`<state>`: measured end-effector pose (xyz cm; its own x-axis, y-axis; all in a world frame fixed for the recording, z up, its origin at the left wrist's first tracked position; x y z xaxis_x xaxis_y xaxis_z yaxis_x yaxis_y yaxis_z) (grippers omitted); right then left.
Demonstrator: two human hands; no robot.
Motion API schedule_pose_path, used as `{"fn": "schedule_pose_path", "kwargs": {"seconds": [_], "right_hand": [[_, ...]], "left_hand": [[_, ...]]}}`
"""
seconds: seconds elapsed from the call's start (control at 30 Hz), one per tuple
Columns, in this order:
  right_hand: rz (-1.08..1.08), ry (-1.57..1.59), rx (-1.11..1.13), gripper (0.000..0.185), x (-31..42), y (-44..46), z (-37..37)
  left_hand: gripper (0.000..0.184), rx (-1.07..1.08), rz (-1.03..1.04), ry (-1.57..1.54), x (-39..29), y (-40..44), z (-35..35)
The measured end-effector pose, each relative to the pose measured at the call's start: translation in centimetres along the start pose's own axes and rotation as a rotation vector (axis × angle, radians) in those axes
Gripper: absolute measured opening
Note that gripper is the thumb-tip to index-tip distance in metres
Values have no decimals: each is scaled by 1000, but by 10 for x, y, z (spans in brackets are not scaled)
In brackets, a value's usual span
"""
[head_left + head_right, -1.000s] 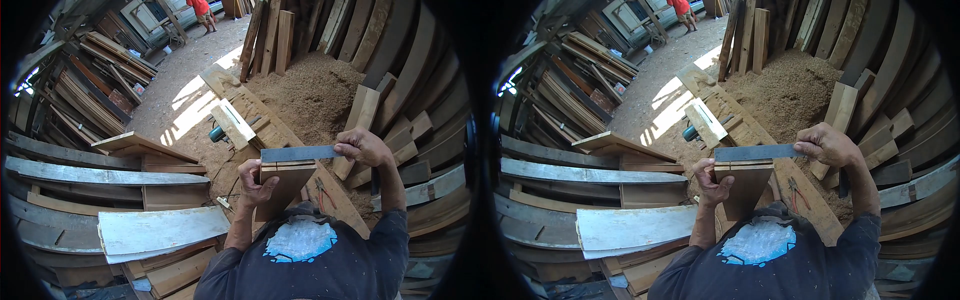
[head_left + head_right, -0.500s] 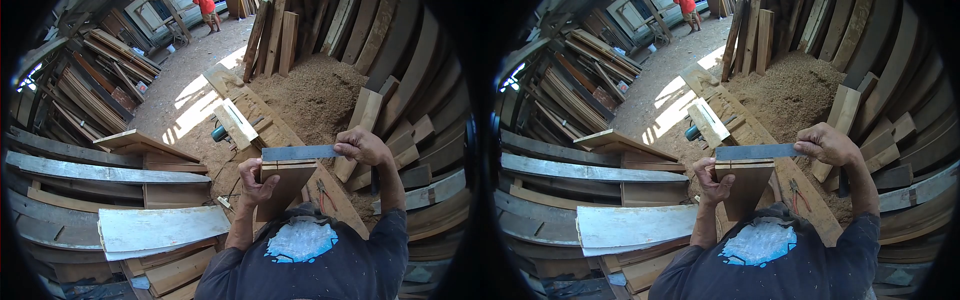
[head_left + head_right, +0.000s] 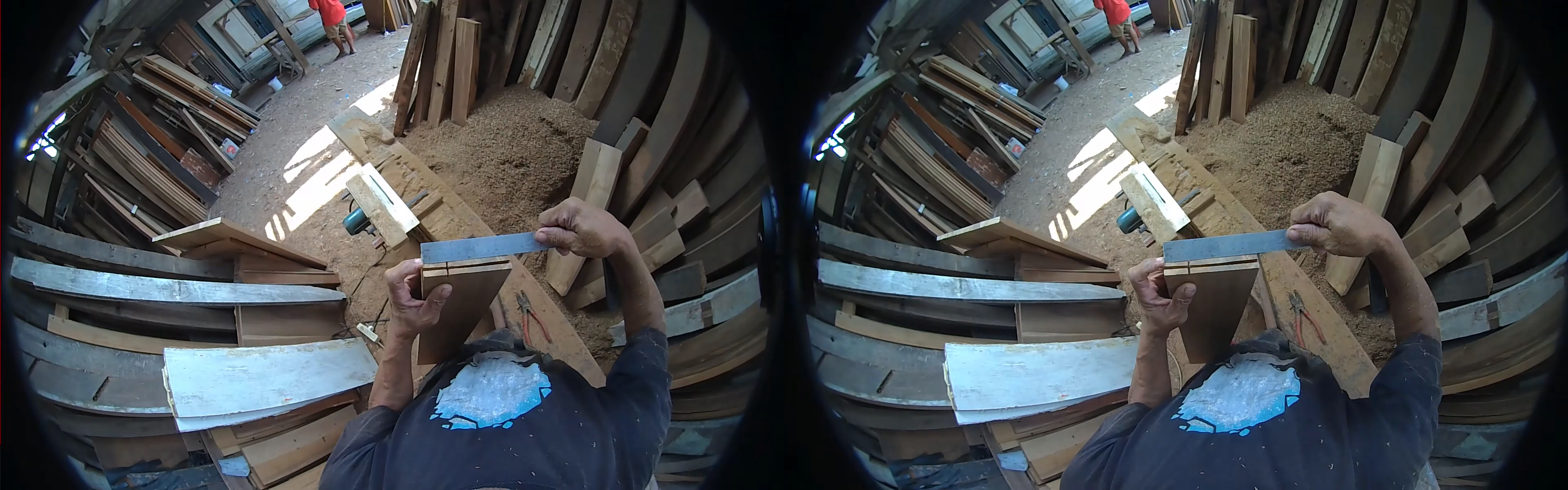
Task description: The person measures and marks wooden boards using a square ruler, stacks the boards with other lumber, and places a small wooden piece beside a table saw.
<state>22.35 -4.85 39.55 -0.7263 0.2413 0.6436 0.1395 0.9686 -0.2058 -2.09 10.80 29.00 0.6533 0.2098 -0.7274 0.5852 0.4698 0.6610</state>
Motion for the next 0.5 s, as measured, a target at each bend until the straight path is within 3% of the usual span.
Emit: {"fn": "schedule_pose_path", "kwargs": {"seconds": [0.23,0.5], "right_hand": [[-1,41,30,37,-6,8,4],[-24,22,39,37,-13,12,5]], "left_hand": [[63,-69,-36,41,4,-3,-4],[57,-23,-21,51,3,-1,-3]]}}
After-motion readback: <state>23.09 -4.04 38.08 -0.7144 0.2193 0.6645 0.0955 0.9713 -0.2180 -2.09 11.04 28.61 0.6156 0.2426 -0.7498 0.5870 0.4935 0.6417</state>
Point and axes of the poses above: each hand's wrist, its own y-axis towards the middle knuckle, its own z-axis out of the palm, x = y × z, the point moved 5 cm from there along y, towards the middle knuckle, and after that the axes turned 12 degrees about -y, right-handed, at the moved point
